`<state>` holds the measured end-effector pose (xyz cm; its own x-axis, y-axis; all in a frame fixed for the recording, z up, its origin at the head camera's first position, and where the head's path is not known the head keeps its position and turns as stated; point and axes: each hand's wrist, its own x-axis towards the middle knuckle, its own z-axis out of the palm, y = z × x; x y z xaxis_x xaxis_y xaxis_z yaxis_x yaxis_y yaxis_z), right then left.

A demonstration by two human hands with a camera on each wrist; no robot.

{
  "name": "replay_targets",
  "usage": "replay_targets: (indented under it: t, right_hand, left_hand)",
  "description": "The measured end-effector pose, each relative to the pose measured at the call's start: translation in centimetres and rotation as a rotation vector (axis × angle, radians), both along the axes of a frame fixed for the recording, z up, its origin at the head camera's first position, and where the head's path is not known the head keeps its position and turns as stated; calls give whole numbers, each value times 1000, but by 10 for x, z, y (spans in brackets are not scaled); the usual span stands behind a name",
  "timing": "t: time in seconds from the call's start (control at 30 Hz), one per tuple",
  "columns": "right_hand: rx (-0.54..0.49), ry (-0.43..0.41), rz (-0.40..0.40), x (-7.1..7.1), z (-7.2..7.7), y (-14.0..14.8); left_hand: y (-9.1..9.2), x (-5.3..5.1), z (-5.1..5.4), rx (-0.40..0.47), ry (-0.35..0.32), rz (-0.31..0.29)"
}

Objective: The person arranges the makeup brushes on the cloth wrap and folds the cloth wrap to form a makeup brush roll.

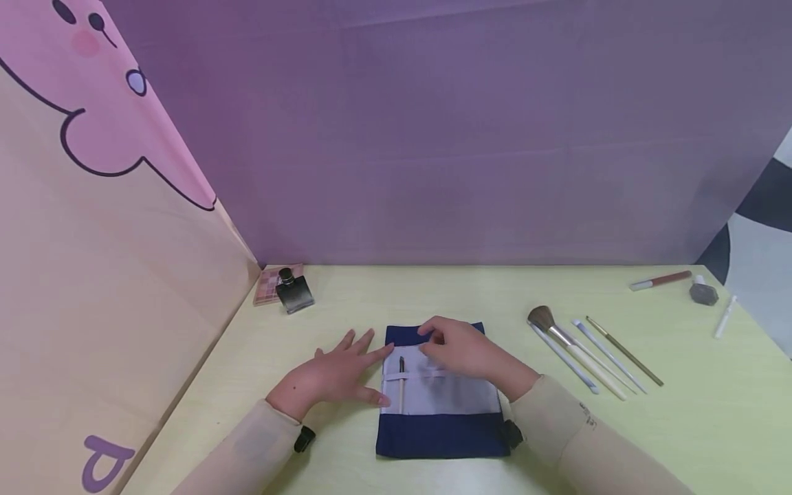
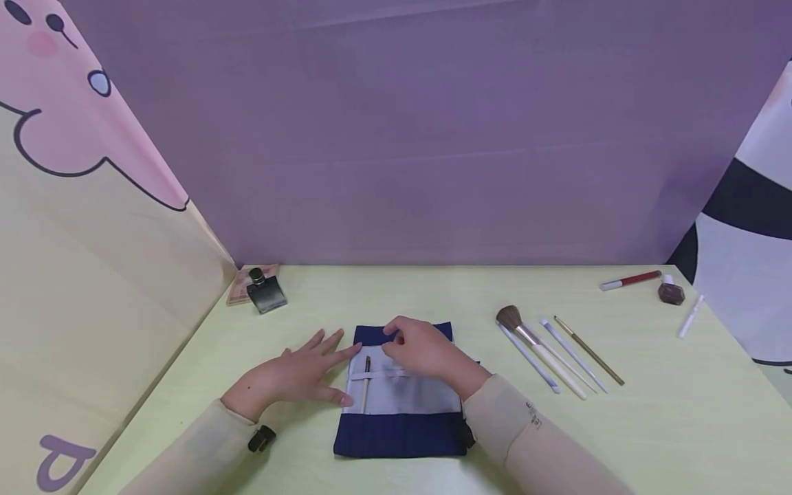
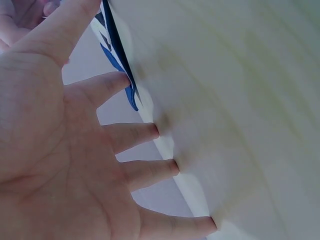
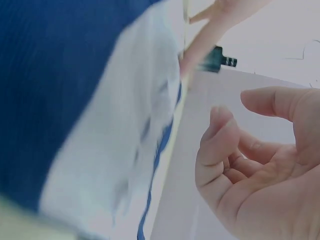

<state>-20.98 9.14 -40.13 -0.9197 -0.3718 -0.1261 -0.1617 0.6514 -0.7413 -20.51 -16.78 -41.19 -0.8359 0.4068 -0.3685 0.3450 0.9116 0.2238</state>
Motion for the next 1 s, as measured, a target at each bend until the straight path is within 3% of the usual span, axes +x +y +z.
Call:
replay_targets:
  t: [0.3,0.7,1.0]
  right_hand:
    - [-34,32,-41,-6,1,44]
    - [-44,36,-177,-8,-1,125]
    - [13,90,-115,-3,-7,163]
  left_hand:
    - [-4,0,-4,4,1,-6]
    - [-3,-3,-6,15,-9,-13]
    - [-3,-1,-2,17,-11,-10]
